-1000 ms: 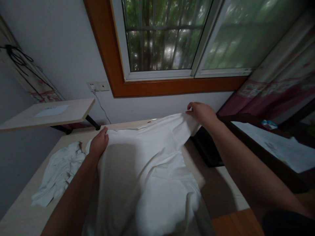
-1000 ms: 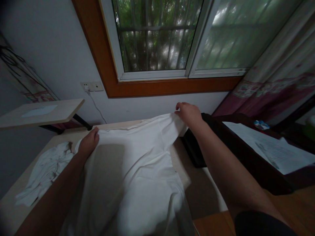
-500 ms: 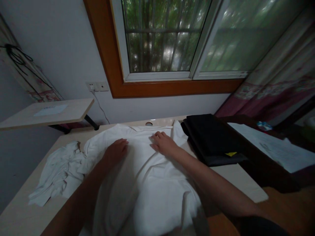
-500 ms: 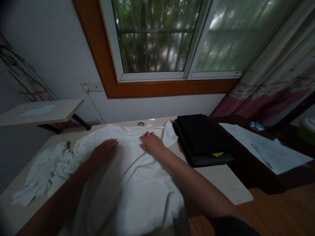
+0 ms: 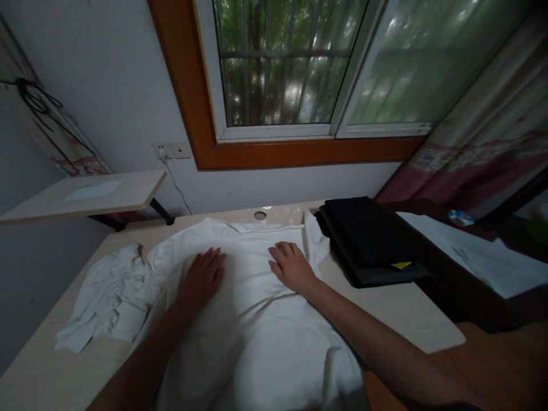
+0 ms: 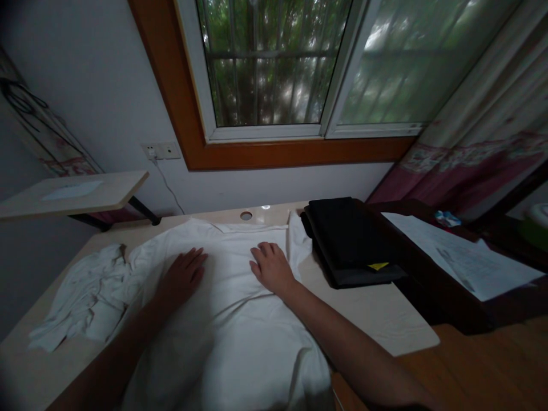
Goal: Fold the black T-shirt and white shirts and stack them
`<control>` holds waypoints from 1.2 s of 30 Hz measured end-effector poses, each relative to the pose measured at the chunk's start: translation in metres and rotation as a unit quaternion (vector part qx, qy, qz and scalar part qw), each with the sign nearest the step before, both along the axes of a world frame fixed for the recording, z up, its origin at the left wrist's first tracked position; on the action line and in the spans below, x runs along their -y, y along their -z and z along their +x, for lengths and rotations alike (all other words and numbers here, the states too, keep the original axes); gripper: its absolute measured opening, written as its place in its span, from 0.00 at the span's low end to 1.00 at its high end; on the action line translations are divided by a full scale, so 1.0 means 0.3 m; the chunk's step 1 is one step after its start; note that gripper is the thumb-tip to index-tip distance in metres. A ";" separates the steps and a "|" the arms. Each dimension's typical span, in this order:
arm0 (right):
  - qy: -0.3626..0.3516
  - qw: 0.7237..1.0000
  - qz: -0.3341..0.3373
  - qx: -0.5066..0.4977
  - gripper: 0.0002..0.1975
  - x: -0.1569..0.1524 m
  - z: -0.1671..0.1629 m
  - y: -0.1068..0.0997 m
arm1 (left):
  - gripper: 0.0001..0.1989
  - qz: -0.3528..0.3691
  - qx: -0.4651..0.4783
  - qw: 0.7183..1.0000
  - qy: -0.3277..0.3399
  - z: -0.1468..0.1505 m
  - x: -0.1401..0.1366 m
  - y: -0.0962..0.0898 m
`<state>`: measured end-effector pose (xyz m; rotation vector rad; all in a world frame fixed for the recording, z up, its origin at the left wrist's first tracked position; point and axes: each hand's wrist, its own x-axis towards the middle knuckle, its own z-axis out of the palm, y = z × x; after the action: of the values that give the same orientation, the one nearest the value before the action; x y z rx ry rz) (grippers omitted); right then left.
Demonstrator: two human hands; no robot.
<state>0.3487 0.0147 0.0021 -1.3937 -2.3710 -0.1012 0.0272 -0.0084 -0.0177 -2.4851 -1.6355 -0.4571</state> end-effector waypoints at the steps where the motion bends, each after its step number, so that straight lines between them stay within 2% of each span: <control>1: 0.003 1.000 0.001 0.000 0.18 0.016 -0.001 0.000 | 0.22 -0.002 0.000 1.000 0.001 0.000 0.011 -0.002; 14: 0.014 1.000 0.019 -0.001 0.18 0.153 0.024 -0.001 | 0.23 -0.004 -0.016 1.000 0.024 0.021 0.104 -0.003; 26: 0.028 0.998 0.007 0.059 0.21 0.245 0.024 -0.016 | 0.23 -0.015 -0.018 0.999 0.031 0.036 0.167 -0.005; 31: 0.018 0.997 -0.023 0.071 0.23 0.216 -0.015 -0.037 | 0.24 -0.014 -0.014 0.999 0.034 0.033 0.169 0.003; 36: -0.042 0.997 -0.030 0.059 0.25 0.092 -0.101 0.002 | 0.23 -0.013 -0.015 0.999 0.036 0.034 0.168 -0.005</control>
<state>0.3183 -0.0128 0.0016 -1.3472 -2.5463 -0.0933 0.0373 -0.0587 -0.0164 -2.5635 -1.5568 -0.4082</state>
